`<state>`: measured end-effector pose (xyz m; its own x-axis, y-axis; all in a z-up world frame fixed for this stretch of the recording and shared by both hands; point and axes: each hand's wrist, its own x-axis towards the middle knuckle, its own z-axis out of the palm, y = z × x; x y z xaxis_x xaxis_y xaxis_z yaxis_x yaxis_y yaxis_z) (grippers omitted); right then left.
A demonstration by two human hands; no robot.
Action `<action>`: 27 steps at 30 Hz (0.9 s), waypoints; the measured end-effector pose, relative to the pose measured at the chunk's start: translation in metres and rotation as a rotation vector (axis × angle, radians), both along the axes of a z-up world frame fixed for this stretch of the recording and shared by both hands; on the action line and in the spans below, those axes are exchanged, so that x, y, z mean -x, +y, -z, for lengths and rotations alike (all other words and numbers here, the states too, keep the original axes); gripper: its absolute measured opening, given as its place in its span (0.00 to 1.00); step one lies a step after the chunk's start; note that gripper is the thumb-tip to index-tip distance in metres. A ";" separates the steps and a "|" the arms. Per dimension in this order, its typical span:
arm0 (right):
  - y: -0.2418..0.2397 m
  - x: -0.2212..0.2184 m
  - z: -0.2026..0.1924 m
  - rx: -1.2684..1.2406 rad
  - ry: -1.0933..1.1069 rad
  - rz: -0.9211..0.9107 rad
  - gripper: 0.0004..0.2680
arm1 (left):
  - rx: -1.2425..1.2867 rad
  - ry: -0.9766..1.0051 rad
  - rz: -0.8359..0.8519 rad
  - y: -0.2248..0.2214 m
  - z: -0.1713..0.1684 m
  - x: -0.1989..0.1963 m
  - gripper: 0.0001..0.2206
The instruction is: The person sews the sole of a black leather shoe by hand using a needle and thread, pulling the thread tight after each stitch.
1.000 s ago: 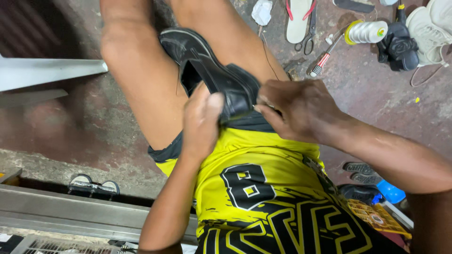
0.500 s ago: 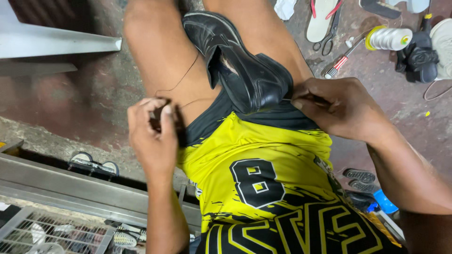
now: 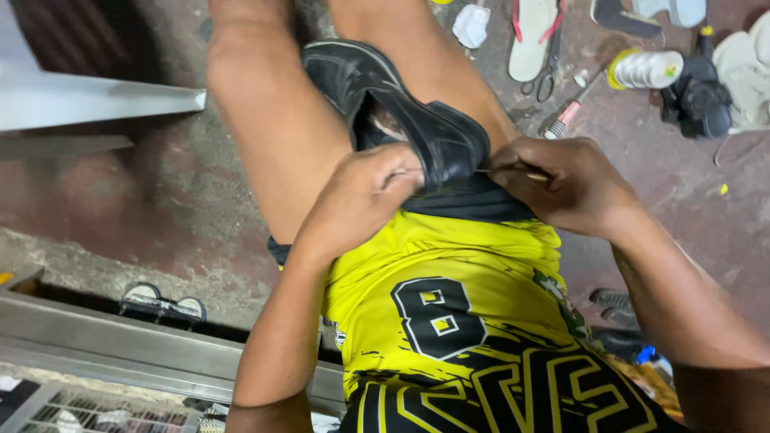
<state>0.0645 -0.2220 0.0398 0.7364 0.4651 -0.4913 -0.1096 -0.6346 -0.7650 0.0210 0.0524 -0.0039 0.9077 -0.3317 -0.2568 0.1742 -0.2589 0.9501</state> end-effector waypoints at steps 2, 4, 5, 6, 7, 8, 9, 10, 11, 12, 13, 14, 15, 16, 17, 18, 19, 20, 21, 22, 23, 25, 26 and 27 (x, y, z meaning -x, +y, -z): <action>0.003 -0.002 0.003 -0.048 -0.008 -0.003 0.06 | 0.141 0.048 -0.129 0.004 0.000 0.009 0.07; 0.006 -0.005 0.001 -0.057 -0.056 -0.021 0.05 | 0.346 0.109 -0.292 0.007 -0.001 0.018 0.09; 0.007 -0.005 -0.001 -0.060 -0.076 -0.028 0.05 | 0.586 0.186 -0.388 0.009 0.001 0.021 0.10; 0.009 -0.004 -0.003 -0.046 -0.098 -0.050 0.05 | 0.824 0.265 -0.489 0.009 0.003 0.025 0.10; 0.010 -0.004 -0.004 -0.032 -0.121 -0.073 0.05 | 1.061 0.346 -0.593 0.009 0.005 0.028 0.11; 0.012 -0.007 -0.005 -0.019 -0.151 -0.102 0.05 | 0.909 0.380 -0.607 0.008 0.007 0.028 0.11; 0.013 -0.008 -0.007 -0.007 -0.175 -0.128 0.05 | 0.757 0.413 -0.619 0.008 0.007 0.027 0.12; 0.014 -0.009 -0.009 0.005 -0.198 -0.156 0.05 | 0.604 0.443 -0.630 0.006 0.007 0.027 0.13; 0.015 -0.009 -0.011 0.017 -0.222 -0.183 0.04 | 0.493 0.378 -0.578 0.003 0.007 0.025 0.13; 0.016 -0.009 -0.011 0.001 -0.251 -0.189 0.04 | 0.381 0.315 -0.522 -0.001 0.007 0.022 0.13; 0.017 -0.009 -0.012 -0.015 -0.281 -0.194 0.04 | 0.269 0.251 -0.466 -0.004 0.006 0.018 0.13; 0.018 -0.008 -0.012 -0.029 -0.314 -0.193 0.04 | 0.158 0.224 -0.391 -0.004 0.004 0.014 0.12; 0.019 -0.007 -0.013 -0.010 -0.317 -0.189 0.04 | 0.047 0.196 -0.315 -0.003 0.001 0.010 0.11; 0.019 -0.007 -0.013 0.009 -0.319 -0.186 0.05 | -0.064 0.167 -0.241 -0.002 0.000 0.006 0.10; 0.019 -0.007 -0.013 0.028 -0.321 -0.183 0.05 | -0.050 0.075 -0.188 -0.001 -0.001 0.000 0.09; 0.018 -0.006 -0.013 0.016 -0.337 -0.183 0.05 | -0.034 -0.004 -0.132 0.002 -0.001 -0.004 0.08; 0.018 -0.005 -0.013 0.004 -0.352 -0.184 0.05 | -0.017 -0.082 -0.075 0.003 -0.001 -0.006 0.08; 0.017 -0.005 -0.012 -0.011 -0.374 -0.189 0.05 | -0.023 -0.026 -0.061 0.002 0.000 -0.007 0.07; 0.018 -0.001 -0.013 0.003 -0.390 -0.186 0.05 | -0.028 0.030 -0.047 0.001 0.001 -0.008 0.07; 0.019 0.001 -0.014 0.015 -0.413 -0.185 0.05 | -0.036 0.078 -0.036 0.001 0.002 -0.011 0.06; 0.020 0.002 -0.014 0.027 -0.436 -0.185 0.05 | -0.043 0.105 -0.029 0.001 0.003 -0.012 0.05; 0.020 0.006 -0.014 0.037 -0.416 -0.182 0.05 | -0.047 0.171 0.003 0.000 0.005 -0.013 0.05; 0.019 0.008 -0.014 0.041 -0.405 -0.183 0.04 | -0.013 0.163 0.007 -0.001 0.005 -0.013 0.05; 0.019 0.010 -0.015 0.048 -0.397 -0.177 0.04 | 0.021 0.155 0.012 -0.002 0.006 -0.012 0.06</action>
<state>0.0548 -0.2028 0.0547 0.7838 0.5843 -0.2103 0.3007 -0.6534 -0.6947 0.0330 0.0507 -0.0104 0.8537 -0.3488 -0.3867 0.3164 -0.2423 0.9171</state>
